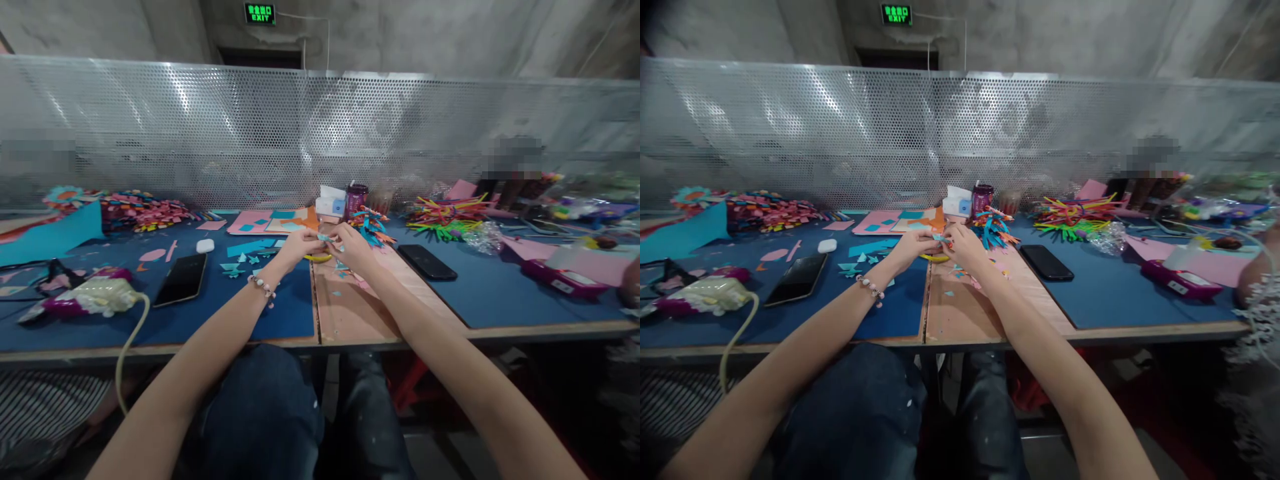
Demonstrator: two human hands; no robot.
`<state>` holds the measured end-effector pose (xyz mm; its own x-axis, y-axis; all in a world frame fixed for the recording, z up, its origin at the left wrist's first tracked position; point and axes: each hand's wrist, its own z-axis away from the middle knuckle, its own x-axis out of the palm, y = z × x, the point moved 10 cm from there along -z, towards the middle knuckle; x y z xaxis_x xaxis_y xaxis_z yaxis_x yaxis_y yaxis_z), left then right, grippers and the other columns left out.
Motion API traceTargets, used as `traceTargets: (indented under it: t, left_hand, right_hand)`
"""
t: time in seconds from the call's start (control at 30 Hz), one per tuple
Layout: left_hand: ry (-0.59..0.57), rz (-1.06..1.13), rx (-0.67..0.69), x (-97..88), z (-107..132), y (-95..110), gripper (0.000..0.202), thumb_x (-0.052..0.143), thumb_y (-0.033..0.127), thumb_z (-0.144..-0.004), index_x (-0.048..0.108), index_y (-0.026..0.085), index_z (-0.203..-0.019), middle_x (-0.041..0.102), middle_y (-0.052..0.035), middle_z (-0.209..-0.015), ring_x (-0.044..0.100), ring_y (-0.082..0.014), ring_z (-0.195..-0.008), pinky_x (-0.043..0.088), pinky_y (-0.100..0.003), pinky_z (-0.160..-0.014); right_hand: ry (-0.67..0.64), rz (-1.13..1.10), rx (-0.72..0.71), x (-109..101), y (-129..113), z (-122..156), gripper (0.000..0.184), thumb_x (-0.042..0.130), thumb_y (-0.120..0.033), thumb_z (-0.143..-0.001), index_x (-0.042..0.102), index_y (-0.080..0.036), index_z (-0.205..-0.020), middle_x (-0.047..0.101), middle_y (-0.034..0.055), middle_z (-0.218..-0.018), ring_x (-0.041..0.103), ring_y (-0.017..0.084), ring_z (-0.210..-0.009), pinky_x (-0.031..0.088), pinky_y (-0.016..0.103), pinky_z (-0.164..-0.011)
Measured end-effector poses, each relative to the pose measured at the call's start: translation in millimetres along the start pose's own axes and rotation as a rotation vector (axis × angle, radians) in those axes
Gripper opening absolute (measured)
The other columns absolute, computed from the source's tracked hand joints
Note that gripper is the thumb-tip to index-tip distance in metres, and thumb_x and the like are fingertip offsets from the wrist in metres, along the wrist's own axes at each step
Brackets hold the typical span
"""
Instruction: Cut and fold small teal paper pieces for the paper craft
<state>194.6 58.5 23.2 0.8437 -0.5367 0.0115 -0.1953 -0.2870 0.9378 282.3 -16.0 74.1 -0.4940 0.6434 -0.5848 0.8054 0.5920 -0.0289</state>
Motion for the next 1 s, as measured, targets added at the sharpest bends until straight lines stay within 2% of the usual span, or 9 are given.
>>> traceTargets:
  t: [0.2, 0.37, 0.6, 0.83, 1.0]
  left_hand:
    - [-0.055, 0.011, 0.012, 8.6, 3.7, 4.8, 0.031, 0.072, 0.027, -0.063, 0.062, 0.010, -0.087, 0.068, -0.0067, -0.077, 0.064, -0.0150, -0.072, 0.051, -0.033, -0.078]
    - [-0.041, 0.005, 0.012, 7.2, 3.6, 4.3, 0.032, 0.072, 0.027, -0.064, 0.062, 0.010, -0.089, 0.068, -0.0069, -0.079, 0.064, -0.0150, -0.073, 0.051, -0.032, -0.076]
    - [-0.050, -0.006, 0.023, 10.1, 6.4, 9.0, 0.029, 0.071, 0.027, -0.065, 0.062, 0.010, -0.087, 0.068, -0.0066, -0.077, 0.063, -0.0140, -0.069, 0.051, -0.031, -0.074]
    - [-0.046, -0.007, 0.017, 7.9, 3.1, 4.3, 0.033, 0.070, 0.025, -0.066, 0.062, 0.010, -0.094, 0.068, -0.0080, -0.080, 0.064, -0.0152, -0.072, 0.051, -0.032, -0.075]
    - [-0.047, -0.147, 0.095, 3.3, -2.4, 4.8, 0.025, 0.067, 0.026, -0.069, 0.063, 0.011, -0.088, 0.068, -0.0085, -0.082, 0.064, -0.0160, -0.075, 0.050, -0.029, -0.071]
  right_hand:
    - [0.004, 0.110, -0.005, 2.0, 2.5, 0.9, 0.010, 0.047, -0.021, -0.084, 0.055, -0.017, -0.087, 0.060, 0.0106, -0.090, 0.055, 0.020, -0.082, 0.042, 0.032, -0.073]
    - [-0.024, 0.175, 0.008, 4.3, 0.5, 1.2, 0.014, 0.043, -0.019, -0.085, 0.056, -0.016, -0.087, 0.061, 0.0117, -0.092, 0.055, 0.022, -0.086, 0.040, 0.032, -0.075]
    - [0.002, 0.212, -0.008, 4.8, -0.1, 2.5, 0.015, 0.042, -0.017, -0.085, 0.057, -0.017, -0.087, 0.062, 0.0106, -0.091, 0.055, 0.021, -0.086, 0.040, 0.031, -0.075]
    - [0.040, 0.126, 0.049, 3.5, 4.5, 2.4, 0.015, 0.043, -0.019, -0.084, 0.057, -0.015, -0.090, 0.060, 0.0096, -0.088, 0.055, 0.019, -0.081, 0.042, 0.028, -0.071]
    - [-0.005, 0.010, 0.109, 14.9, 16.0, 5.9, 0.019, 0.048, -0.022, -0.083, 0.059, -0.017, -0.098, 0.060, 0.0076, -0.089, 0.055, 0.018, -0.081, 0.043, 0.027, -0.071]
